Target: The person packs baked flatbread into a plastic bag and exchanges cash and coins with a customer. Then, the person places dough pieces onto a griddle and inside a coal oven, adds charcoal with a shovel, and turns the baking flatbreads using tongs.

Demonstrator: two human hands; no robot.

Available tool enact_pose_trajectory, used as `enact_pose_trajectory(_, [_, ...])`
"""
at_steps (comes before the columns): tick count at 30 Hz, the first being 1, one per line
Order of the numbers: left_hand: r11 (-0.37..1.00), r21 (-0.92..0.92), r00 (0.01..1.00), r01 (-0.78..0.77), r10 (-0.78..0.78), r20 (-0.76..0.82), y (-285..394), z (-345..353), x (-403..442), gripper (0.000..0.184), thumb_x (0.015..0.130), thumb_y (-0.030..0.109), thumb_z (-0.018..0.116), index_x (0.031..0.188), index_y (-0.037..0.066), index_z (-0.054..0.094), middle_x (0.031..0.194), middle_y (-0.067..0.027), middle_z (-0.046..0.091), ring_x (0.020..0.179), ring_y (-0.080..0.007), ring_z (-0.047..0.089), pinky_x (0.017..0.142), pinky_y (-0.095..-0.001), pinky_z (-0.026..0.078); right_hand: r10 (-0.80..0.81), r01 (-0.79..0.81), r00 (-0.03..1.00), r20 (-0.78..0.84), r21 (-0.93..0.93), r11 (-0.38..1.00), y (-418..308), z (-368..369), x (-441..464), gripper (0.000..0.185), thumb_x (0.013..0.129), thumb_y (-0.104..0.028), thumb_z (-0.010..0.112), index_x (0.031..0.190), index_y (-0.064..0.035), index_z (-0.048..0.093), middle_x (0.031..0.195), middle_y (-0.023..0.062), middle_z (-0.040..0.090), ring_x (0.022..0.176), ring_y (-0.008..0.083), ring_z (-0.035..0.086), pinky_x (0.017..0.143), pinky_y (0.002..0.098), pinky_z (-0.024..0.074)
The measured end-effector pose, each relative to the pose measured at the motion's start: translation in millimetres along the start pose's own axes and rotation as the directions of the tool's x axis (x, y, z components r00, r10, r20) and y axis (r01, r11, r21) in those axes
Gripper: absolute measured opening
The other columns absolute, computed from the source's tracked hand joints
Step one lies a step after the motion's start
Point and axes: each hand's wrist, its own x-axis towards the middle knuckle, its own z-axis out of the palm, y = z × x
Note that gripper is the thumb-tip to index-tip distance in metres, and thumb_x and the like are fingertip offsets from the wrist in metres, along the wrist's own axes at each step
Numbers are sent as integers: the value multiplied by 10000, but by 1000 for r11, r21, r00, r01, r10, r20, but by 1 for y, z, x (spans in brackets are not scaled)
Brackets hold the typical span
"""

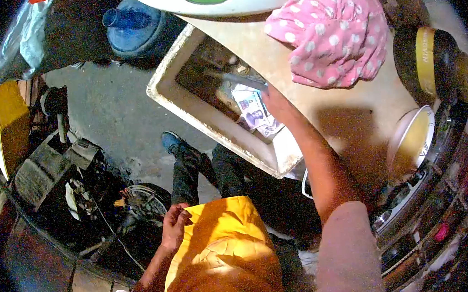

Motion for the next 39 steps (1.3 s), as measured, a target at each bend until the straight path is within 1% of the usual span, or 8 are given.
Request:
enact_pose_trajectory(4, [999, 13, 999, 41, -42, 11, -1, -2, 3, 193, 974, 121, 499, 1141, 33, 538, 911, -47, 587, 813, -121, 569, 732, -274, 499, 309, -294, 943, 127, -121, 948, -21, -2, -18, 658, 878, -344, 598, 1448, -170, 320, 1377, 197, 423, 1208, 391, 471, 985, 486, 393])
enact_pose_trajectory(11, [1000, 10, 999, 21, -22, 38, -3, -9, 14, 181, 978, 107, 495, 1133, 29, 547, 919, -48, 594, 799, -122, 569, 732, -268, 494, 114, -75, 981, 154, -240, 968, -18, 30, -80, 502, 848, -320, 606, 1326, -202, 509, 1261, 129, 501, 1131, 333, 502, 921, 491, 380])
enact_pose_trajectory(15, [999, 2, 999, 38, -38, 27, 4, -12, 17, 175, 978, 96, 492, 1128, 26, 550, 924, -45, 596, 796, -120, 567, 722, -264, 494, 69, -110, 989, -134, -326, 939, -31, 16, -57, 411, 760, -295, 665, 1133, -125, 654, 1158, 121, 576, 1089, 306, 546, 896, 472, 394])
enact_pose_trajectory(20, [999, 1, 999, 45, -45, 15, 2, -13, 21, 177, 976, 96, 499, 1132, 26, 545, 917, -43, 597, 789, -113, 563, 710, -254, 492, 130, -102, 973, -192, 150, 983, -36, 8, 1, 344, 832, -197, 633, 1148, -59, 629, 1076, 166, 594, 1020, 342, 561, 851, 428, 446])
enact_pose_trajectory(23, [999, -24, 999, 46, -46, 13, -9, -9, 25, 185, 975, 99, 497, 1139, 23, 539, 914, -44, 592, 778, -113, 558, 718, -259, 490, -32, 32, 947, -318, -6, 999, -32, 38, 24, 374, 863, -150, 598, 1224, -57, 574, 1109, 194, 561, 1021, 347, 547, 882, 435, 441])
enact_pose_trajectory(28, [996, 4, 995, 84, -84, 48, -13, -1, 25, 191, 976, 118, 500, 1139, 25, 536, 925, -48, 580, 804, -120, 558, 739, -268, 488, -75, 94, 994, -76, 277, 956, -44, 81, -8, 442, 901, -138, 562, 1332, -74, 491, 1209, 167, 489, 1087, 313, 508, 913, 379, 432])
enact_pose_trajectory(34, [997, 19, 997, 72, -73, 40, -1, 7, 25, 185, 978, 123, 500, 1135, 32, 537, 925, -42, 573, 821, -121, 558, 753, -266, 489, 118, -29, 967, -226, 363, 931, -24, 61, -9, 224, 869, -176, 605, 780, 16, 678, 760, 173, 618, 693, 332, 608, 668, 408, 483])
enact_pose_trajectory(39, [999, -17, 997, 47, -46, 56, -12, 13, 28, 181, 974, 115, 505, 1132, 34, 539, 921, -35, 572, 828, -117, 562, 757, -263, 494, 273, -188, 913, -303, 281, 941, -10, 67, 13, 144, 798, -149, 673, 805, -5, 672, 724, 148, 630, 688, 303, 623, 651, 375, 494])
